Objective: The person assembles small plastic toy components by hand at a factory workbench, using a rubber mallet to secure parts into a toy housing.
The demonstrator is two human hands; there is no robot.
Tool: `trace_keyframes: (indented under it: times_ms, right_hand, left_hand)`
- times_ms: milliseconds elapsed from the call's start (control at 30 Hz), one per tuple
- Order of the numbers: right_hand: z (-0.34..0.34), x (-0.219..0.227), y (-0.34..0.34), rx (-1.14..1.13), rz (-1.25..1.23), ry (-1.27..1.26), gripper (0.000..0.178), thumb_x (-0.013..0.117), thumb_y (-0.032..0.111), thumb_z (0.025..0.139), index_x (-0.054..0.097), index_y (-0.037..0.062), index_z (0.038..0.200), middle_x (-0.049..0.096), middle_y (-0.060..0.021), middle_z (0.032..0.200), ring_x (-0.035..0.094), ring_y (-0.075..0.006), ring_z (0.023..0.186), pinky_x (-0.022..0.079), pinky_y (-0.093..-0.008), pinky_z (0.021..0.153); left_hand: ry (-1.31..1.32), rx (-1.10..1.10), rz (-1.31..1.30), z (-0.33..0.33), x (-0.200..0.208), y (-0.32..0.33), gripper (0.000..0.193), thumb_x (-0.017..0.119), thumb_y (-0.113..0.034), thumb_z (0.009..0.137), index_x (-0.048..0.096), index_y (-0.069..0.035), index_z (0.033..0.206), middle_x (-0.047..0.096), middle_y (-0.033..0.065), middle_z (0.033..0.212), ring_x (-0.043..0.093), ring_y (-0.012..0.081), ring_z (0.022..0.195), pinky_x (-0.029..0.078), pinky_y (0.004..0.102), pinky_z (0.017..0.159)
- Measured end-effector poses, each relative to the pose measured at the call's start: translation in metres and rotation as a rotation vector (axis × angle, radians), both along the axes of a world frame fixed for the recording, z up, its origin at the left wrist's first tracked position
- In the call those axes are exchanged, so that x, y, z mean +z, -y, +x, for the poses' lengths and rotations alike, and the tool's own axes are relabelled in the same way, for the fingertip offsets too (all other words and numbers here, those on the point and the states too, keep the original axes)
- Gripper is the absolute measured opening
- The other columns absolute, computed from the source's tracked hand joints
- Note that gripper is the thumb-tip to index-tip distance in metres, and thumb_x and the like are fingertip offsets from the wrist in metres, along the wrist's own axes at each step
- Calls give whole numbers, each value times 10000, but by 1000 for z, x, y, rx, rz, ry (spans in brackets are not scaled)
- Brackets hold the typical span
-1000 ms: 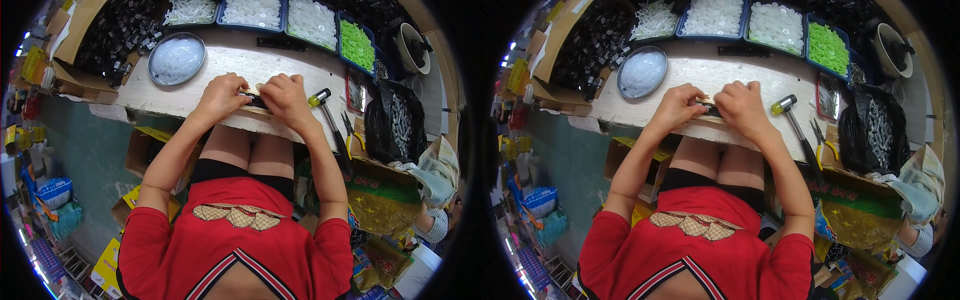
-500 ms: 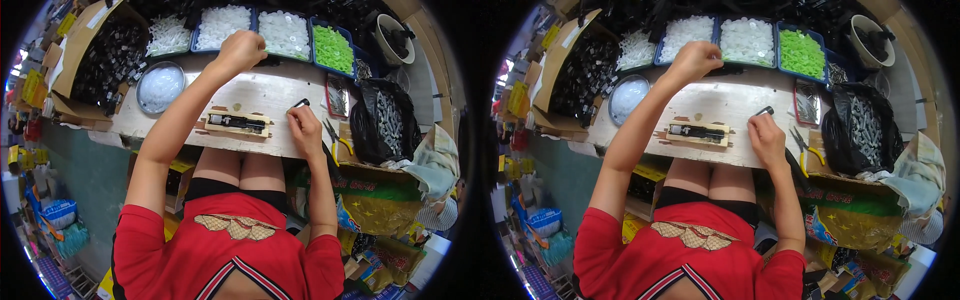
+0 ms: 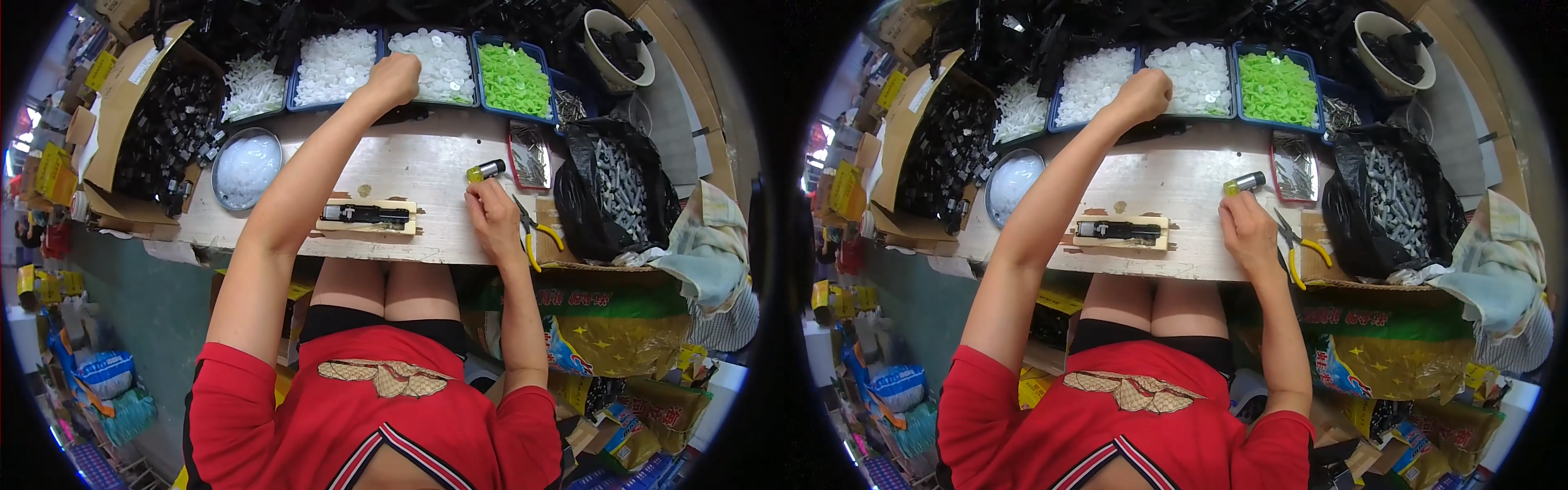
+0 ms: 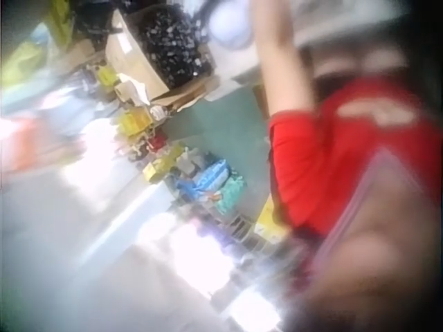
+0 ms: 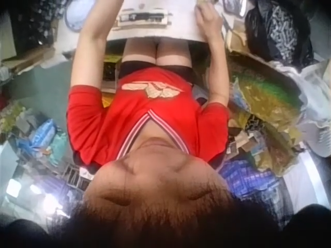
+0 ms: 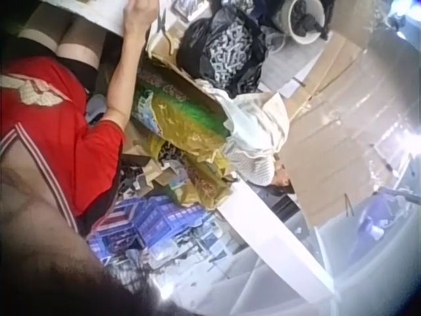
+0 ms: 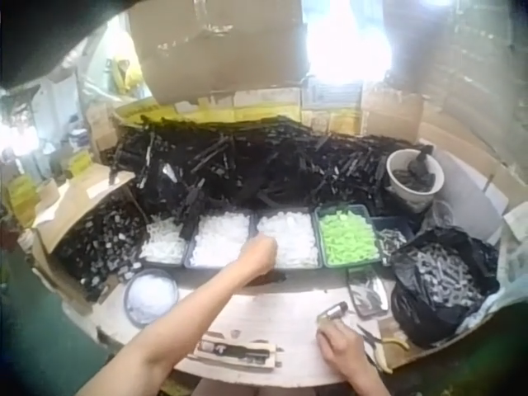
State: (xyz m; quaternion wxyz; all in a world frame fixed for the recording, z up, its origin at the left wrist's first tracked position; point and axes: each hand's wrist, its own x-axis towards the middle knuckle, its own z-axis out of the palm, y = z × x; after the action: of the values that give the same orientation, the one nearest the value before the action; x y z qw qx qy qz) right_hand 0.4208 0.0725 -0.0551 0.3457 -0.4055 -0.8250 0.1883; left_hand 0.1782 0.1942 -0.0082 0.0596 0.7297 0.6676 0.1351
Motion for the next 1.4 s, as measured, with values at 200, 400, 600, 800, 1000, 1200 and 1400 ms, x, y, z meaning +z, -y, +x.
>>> trace_keyframes:
  times_ms: [200, 400, 600, 800, 1000, 1200, 1400]
  right_hand:
    - [9, 6, 4, -50, -201, -153, 113, 586, 29, 785, 580, 18, 897, 549, -77, 778, 531, -170, 620, 431, -262, 580]
    - [-9, 23, 15, 50, -660, -642, 178, 594, 40, 815, 605, 33, 993, 545, 23, 807, 459, -48, 661, 392, -181, 595]
    - [-55, 41, 37, 264, -920, -836, 110, 597, 86, 832, 605, 19, 919, 577, 13, 736, 480, -40, 608, 385, -175, 558]
    - [-75, 40, 50, 362, -1113, -776, 110, 605, 112, 837, 591, 25, 903, 560, 11, 778, 464, -51, 635, 368, -191, 569]
    - [-78, 42, 47, 419, -1181, -609, 96, 609, 126, 834, 600, 34, 861, 563, 16, 748, 452, -48, 615, 356, -184, 562]
    - [-89, 42, 54, 401, -1200, -592, 83, 590, 83, 829, 611, 14, 871, 581, -10, 766, 510, -79, 654, 391, -211, 582]
    - [-104, 36, 67, 298, -539, -436, 83, 567, 4, 812, 623, -13, 871, 584, -77, 792, 575, -163, 696, 461, -266, 652]
  left_hand:
    - [790, 84, -38, -7, 18, 25, 111, 602, -50, 794, 629, 12, 883, 617, 80, 725, 609, 130, 644, 495, 230, 523]
    - [1500, -152, -78, 2, 15, 133, 123, 636, -13, 782, 601, 52, 880, 620, 116, 775, 640, 194, 688, 526, 278, 571]
    - [1778, -161, -77, 16, -20, 215, 82, 608, 62, 777, 609, 32, 853, 587, 102, 867, 639, 199, 768, 548, 280, 649]
    - [1861, -160, -13, 13, -35, 243, 59, 601, 63, 782, 601, 31, 831, 561, 107, 892, 638, 215, 772, 559, 293, 646]
    - [1745, -170, 38, 8, -39, 251, 73, 592, 77, 780, 601, 31, 836, 553, 102, 905, 635, 213, 790, 565, 292, 676]
    - [1546, -164, 146, 0, -42, 252, 102, 579, 75, 790, 609, 34, 877, 557, 97, 901, 633, 198, 780, 559, 283, 685]
    - [1494, -78, 186, -7, -44, 252, 85, 558, 67, 808, 607, 33, 868, 573, 92, 888, 623, 166, 761, 551, 265, 678]
